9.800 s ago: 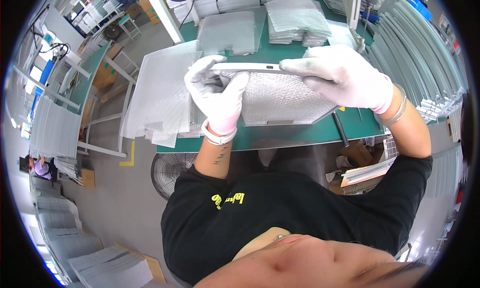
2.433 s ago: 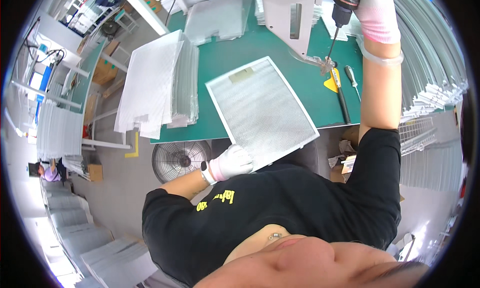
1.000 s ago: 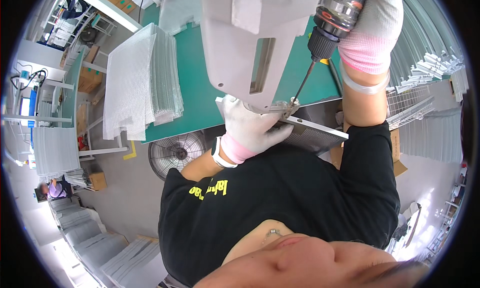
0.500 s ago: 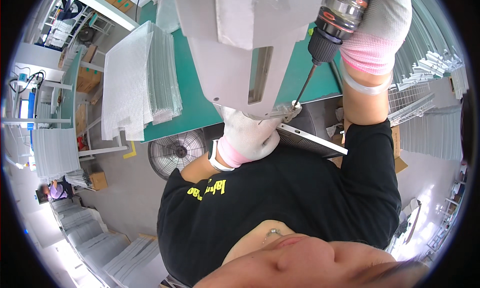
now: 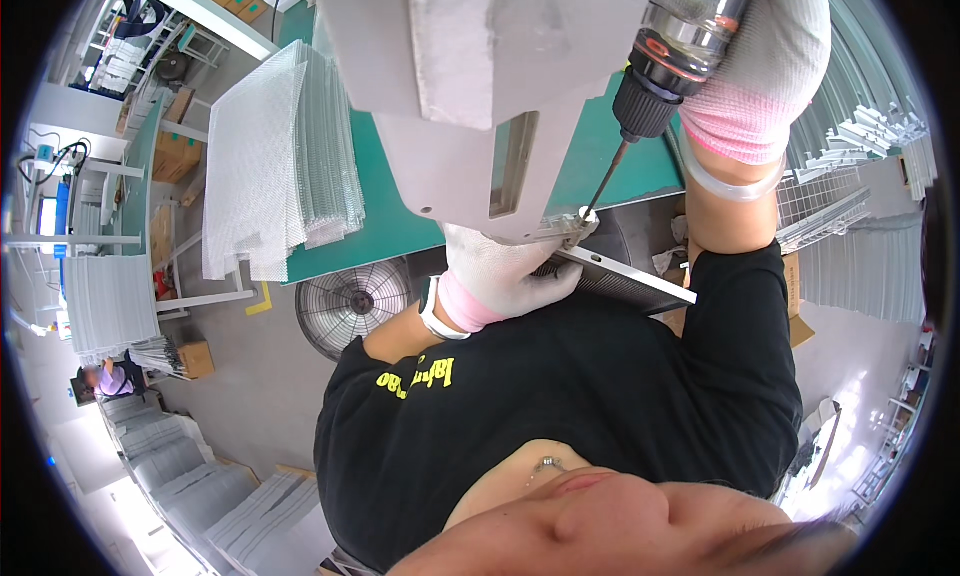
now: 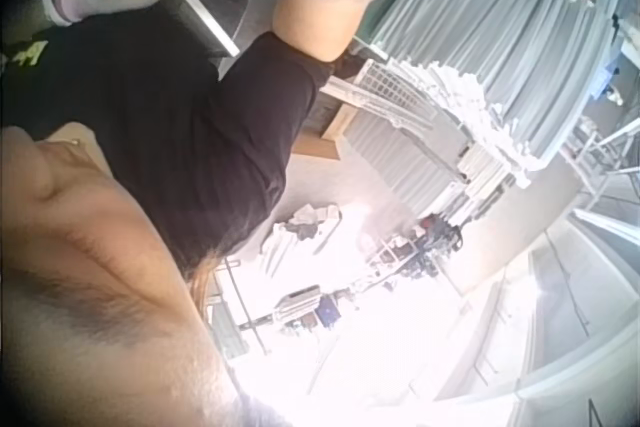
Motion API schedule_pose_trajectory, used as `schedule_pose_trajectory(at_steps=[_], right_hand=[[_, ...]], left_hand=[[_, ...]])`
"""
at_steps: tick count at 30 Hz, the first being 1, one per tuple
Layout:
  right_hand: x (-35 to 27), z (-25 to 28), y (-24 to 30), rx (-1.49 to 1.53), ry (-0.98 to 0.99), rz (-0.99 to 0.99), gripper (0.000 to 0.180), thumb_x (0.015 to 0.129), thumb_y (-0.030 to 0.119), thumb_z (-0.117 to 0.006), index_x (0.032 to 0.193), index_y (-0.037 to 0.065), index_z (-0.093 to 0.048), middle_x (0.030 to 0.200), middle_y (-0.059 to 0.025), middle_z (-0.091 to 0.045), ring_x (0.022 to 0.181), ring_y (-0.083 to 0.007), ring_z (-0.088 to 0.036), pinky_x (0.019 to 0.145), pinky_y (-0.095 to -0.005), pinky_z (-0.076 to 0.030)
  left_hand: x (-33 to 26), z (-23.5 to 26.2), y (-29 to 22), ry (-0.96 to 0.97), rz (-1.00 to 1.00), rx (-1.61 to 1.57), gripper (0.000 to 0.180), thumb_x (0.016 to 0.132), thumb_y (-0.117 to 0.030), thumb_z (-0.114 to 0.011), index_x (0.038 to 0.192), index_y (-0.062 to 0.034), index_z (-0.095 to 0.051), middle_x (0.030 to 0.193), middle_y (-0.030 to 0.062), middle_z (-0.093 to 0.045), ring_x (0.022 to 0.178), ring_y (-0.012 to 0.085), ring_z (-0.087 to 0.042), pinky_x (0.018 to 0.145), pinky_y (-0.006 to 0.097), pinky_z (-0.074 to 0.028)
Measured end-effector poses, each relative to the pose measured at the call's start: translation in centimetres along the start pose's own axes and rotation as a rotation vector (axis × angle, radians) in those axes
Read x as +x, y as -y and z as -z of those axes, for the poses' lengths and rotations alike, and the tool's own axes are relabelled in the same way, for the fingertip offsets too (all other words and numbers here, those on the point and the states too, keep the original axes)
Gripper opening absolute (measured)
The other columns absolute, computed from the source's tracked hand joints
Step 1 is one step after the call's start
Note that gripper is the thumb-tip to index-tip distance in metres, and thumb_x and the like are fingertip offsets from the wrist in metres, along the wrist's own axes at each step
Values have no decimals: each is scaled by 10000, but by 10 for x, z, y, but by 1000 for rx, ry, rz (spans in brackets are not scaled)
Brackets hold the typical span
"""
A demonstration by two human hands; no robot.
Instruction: The person assembles air filters by placing a mesh sheet onto a green workbench, positioning a plastic frame over it, and securing the assembly with a power drill. The process is repeated for multiple units, with the person handling mesh sheets, frames, and a drill throughout the sequence.
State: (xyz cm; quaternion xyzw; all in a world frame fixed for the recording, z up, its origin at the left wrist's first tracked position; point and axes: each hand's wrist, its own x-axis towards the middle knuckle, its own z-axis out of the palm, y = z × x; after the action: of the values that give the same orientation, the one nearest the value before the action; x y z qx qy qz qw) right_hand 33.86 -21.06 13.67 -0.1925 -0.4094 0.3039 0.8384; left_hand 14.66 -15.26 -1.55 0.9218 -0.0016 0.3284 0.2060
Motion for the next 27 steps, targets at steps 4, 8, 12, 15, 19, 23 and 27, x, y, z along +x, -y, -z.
schedule_pose_trajectory(at_steps=[4, 8, 12, 15, 19, 23, 27], right_hand=[[1, 6, -9, 43, 27, 25, 480, 1028, 341, -540, 1295, -57, -523, 731, -55, -575, 498, -116, -489, 443, -222, -384], [-34, 33, -5, -40, 5, -86, 330, 994, 248, -609, 1208, -3, -596, 952, -58, -634, 760, -157, -626, 664, -284, -504], [-59, 68, -35, -44, -233, -33, 327, 988, 232, -614, 1207, -9, -629, 1057, -94, -714, 873, -186, -710, 788, -309, -586], [-61, 91, -39, 122, -203, -58, 373, 989, 247, -598, 1245, -25, -609, 1101, -130, -720, 928, -211, -714, 828, -320, -591], [-62, 95, -54, 241, -194, 32, 422, 988, 263, -576, 1287, -35, -570, 1186, -173, -688, 1035, -242, -688, 901, -362, -572], [-69, 122, -59, 316, -164, 3, 434, 989, 269, -561, 1306, -27, -563, 1208, -173, -673, 1087, -257, -665, 965, -391, -541], [-64, 99, -60, 341, -162, -106, 436, 979, 259, -586, 1320, -11, -563, 1173, -157, -684, 1066, -239, -671, 955, -380, -543]], left_hand=[[-1, -2, 2, -14, -7, 3, 350, 611, -220, -786, 951, -140, -769, 676, -14, -574, 570, 197, -550, 530, 350, -410], [-8, -10, 5, -74, 16, -44, 354, 622, -207, -799, 967, -131, -765, 715, -3, -559, 615, 196, -548, 552, 350, -412], [-5, -19, 4, 29, 66, -150, 378, 659, -192, -817, 1027, -137, -754, 765, 16, -519, 714, 197, -545, 597, 347, -421], [-5, -24, 8, 37, 33, -200, 406, 687, -184, -814, 1082, -134, -737, 753, 20, -513, 700, 198, -543, 590, 355, -428], [1, -20, 6, 76, -32, -195, 453, 712, -185, -814, 1148, -119, -710, 781, 21, -549, 719, 190, -564, 585, 351, -445], [-5, -26, 8, 172, 35, -189, 425, 751, -178, -801, 1156, -107, -696, 897, 30, -632, 788, 186, -609, 635, 342, -495], [-6, -31, 10, 132, 14, -43, 328, 696, -347, -753, 963, -164, -699, 950, 31, -637, 886, 258, -600, 712, 425, -434]])
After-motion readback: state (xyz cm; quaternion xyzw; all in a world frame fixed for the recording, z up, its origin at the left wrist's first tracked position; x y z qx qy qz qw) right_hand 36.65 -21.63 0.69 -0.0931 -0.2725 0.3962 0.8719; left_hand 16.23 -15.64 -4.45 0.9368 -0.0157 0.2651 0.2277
